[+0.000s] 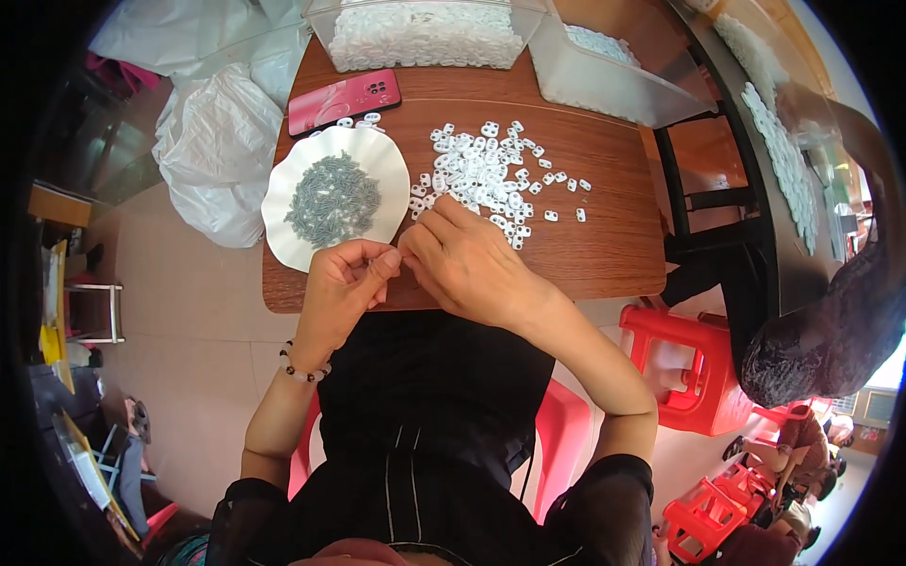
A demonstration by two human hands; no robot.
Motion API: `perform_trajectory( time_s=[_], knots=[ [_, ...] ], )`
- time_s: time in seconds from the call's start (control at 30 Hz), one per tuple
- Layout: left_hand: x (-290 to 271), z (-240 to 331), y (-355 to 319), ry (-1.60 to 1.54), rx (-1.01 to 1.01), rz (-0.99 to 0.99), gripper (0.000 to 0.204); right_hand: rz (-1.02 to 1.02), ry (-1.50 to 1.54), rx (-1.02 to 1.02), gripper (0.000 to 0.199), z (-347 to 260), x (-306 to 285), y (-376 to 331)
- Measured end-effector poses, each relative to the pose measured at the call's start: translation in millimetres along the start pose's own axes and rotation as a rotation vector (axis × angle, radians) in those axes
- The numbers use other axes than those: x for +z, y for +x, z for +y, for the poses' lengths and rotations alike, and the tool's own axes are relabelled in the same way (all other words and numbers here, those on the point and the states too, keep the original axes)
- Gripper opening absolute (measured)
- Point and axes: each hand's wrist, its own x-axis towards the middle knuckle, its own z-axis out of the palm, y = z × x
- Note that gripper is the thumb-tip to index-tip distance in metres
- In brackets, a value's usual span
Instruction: Assembling small plastic components by inserting pins into white plastic bases manually.
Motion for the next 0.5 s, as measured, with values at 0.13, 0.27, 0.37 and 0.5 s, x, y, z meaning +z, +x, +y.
perform_trajectory(
  time_s=[0.13, 0.27, 0.37, 0.5],
  knots=[
    [5.7, -3.5, -1.1, 0.016, -0.016, -0.010, 0.025, 0.034, 0.041, 0.011, 0.017, -0.3, -0.3, -8.4],
    [9.3, -7.2, -2.6, 0.044, -0.007, -0.006, 0.024, 0.039, 0.071, 0.044, 0.015, -0.7, 0.9, -14.5],
    [12.9, -9.0, -1.3, -0.034, -0.021, 0.004, 0.023, 0.042, 0.192, 0.113, 0.010, -0.5, -1.5, -17.7],
    [16.2, -7.2, -3.5, -0.091, -0.019, 0.046, 0.017, 0.064, 0.426, 0.339, 0.016, -2.2, -4.0, -22.9]
  ],
)
